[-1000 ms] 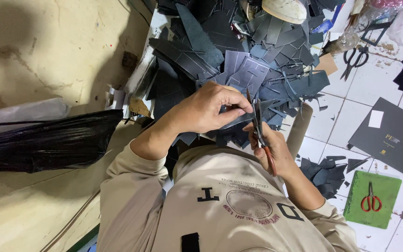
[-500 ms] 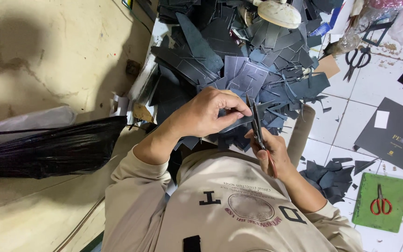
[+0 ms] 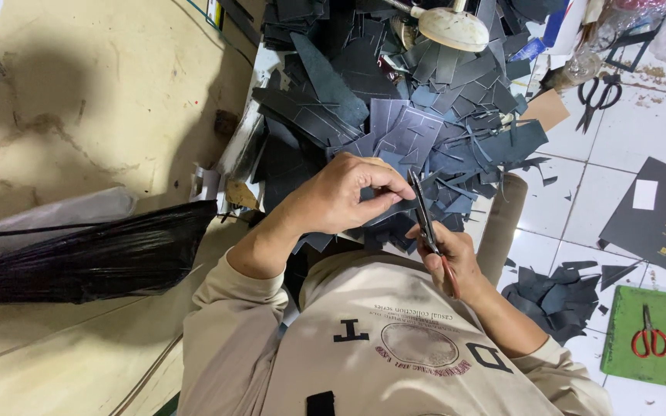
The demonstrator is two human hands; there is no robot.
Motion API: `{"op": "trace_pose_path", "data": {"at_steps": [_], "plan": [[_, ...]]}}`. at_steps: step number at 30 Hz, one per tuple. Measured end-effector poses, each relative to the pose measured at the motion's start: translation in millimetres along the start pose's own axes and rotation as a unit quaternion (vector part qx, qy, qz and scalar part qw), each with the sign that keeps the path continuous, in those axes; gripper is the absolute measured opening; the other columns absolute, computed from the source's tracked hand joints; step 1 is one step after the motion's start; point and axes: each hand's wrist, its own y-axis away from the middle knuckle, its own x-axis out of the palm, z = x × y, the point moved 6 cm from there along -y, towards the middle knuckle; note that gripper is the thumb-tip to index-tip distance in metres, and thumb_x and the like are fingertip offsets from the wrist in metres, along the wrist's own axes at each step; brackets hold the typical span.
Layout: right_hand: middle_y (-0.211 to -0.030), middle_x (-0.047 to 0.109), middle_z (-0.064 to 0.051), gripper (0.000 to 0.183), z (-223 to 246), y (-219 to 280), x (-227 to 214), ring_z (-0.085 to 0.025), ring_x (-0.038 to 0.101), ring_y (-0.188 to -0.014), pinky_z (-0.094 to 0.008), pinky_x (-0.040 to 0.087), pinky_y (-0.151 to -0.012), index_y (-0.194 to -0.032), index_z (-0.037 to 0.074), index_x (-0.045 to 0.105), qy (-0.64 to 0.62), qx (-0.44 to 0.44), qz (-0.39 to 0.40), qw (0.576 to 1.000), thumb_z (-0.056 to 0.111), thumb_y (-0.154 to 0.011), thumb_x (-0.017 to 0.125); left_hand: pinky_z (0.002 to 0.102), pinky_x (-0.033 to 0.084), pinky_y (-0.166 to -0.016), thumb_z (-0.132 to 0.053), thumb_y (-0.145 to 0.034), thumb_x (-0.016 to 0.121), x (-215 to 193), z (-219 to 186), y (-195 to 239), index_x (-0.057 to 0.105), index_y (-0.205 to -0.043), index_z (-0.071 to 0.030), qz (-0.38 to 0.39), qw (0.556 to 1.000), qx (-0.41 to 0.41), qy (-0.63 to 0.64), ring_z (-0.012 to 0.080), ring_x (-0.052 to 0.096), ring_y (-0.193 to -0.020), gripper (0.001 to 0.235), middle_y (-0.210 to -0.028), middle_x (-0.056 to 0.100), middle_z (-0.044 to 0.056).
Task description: Trimming the edges of small leather pieces using a pair of scissors
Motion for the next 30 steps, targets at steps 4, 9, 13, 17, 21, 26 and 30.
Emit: {"op": "trace_pose_path", "data": {"at_steps": [4, 9, 13, 17, 21, 26, 30], "plan": [[-0.054, 0.056, 0.003, 0.059, -1, 0, 0, -0.007, 0.046, -0.042, -0.020, 0.041, -0.045, -0.101, 0.002, 0.071, -0.005, 0.003, -0.008, 1.000, 0.060, -0.095, 0.059, 0.034, 0.057, -0.069, 0.005, -0.087, 0.066, 1, 2, 1, 0.076, -0.095, -0.004, 0.003, 1.000, -0.009, 0.004, 0.0287, 0.073, -0.077, 0.016, -0.085, 0.076, 0.015], [-0.053, 0.055, 0.002, 0.061, 3, -4, 2, -0.008, 0.047, -0.040, -0.021, 0.040, -0.043, -0.101, 0.003, 0.071, -0.007, 0.007, 0.006, 1.000, 0.063, -0.096, 0.056, 0.033, 0.057, -0.070, 0.006, -0.087, 0.066, 2, 1, 0, 0.076, -0.095, -0.002, 0.003, 0.999, -0.029, 0.017, 0.0259, 0.072, -0.077, 0.015, -0.087, 0.077, 0.016], [-0.053, 0.056, 0.003, 0.064, 5, -7, 4, -0.008, 0.048, -0.040, -0.020, 0.041, -0.043, -0.102, 0.004, 0.070, -0.004, 0.007, 0.019, 1.000, 0.066, -0.094, 0.055, 0.034, 0.057, -0.069, 0.005, -0.086, 0.067, 8, 7, 3, 0.076, -0.095, -0.002, 0.002, 1.000, -0.026, 0.010, 0.0282, 0.073, -0.078, 0.015, -0.087, 0.076, 0.017], [-0.051, 0.054, 0.002, 0.059, 1, -4, 3, -0.008, 0.047, -0.039, -0.021, 0.040, -0.043, -0.100, 0.003, 0.071, -0.014, 0.006, -0.002, 1.000, 0.060, -0.096, 0.056, 0.035, 0.056, -0.068, 0.004, -0.085, 0.067, 8, 9, 3, 0.076, -0.095, -0.004, -0.001, 1.000, -0.028, 0.015, 0.0277, 0.072, -0.075, 0.016, -0.084, 0.075, 0.016], [-0.051, 0.054, 0.003, 0.057, -1, -2, 1, -0.008, 0.047, -0.038, -0.020, 0.041, -0.043, -0.099, 0.002, 0.070, -0.011, 0.006, -0.014, 1.000, 0.058, -0.097, 0.057, 0.034, 0.057, -0.067, 0.004, -0.085, 0.068, 8, 12, 5, 0.077, -0.096, -0.006, -0.018, 0.999, -0.037, 0.013, 0.0257, 0.072, -0.074, 0.017, -0.082, 0.075, 0.015], [-0.047, 0.053, 0.003, 0.064, -18, -2, -2, -0.008, 0.050, -0.036, -0.021, 0.043, -0.040, -0.100, -0.001, 0.067, -0.041, 0.007, -0.033, 0.999, 0.060, -0.098, 0.051, 0.027, 0.058, -0.072, -0.003, -0.090, 0.071, 12, 47, 20, 0.072, -0.117, -0.009, -0.145, 0.983, -0.081, 0.078, 0.0143, 0.071, -0.080, 0.027, -0.087, 0.075, 0.007], [-0.046, 0.048, 0.001, 0.076, -33, -2, -8, -0.008, 0.049, -0.032, -0.022, 0.042, -0.034, -0.099, -0.007, 0.065, -0.032, 0.021, -0.101, 0.994, 0.065, -0.099, 0.041, 0.026, 0.060, -0.069, -0.006, -0.093, 0.074, -7, 79, 28, 0.069, -0.123, -0.007, -0.297, 0.943, -0.108, 0.107, 0.0105, 0.072, -0.077, 0.030, -0.087, 0.075, 0.007]]}}
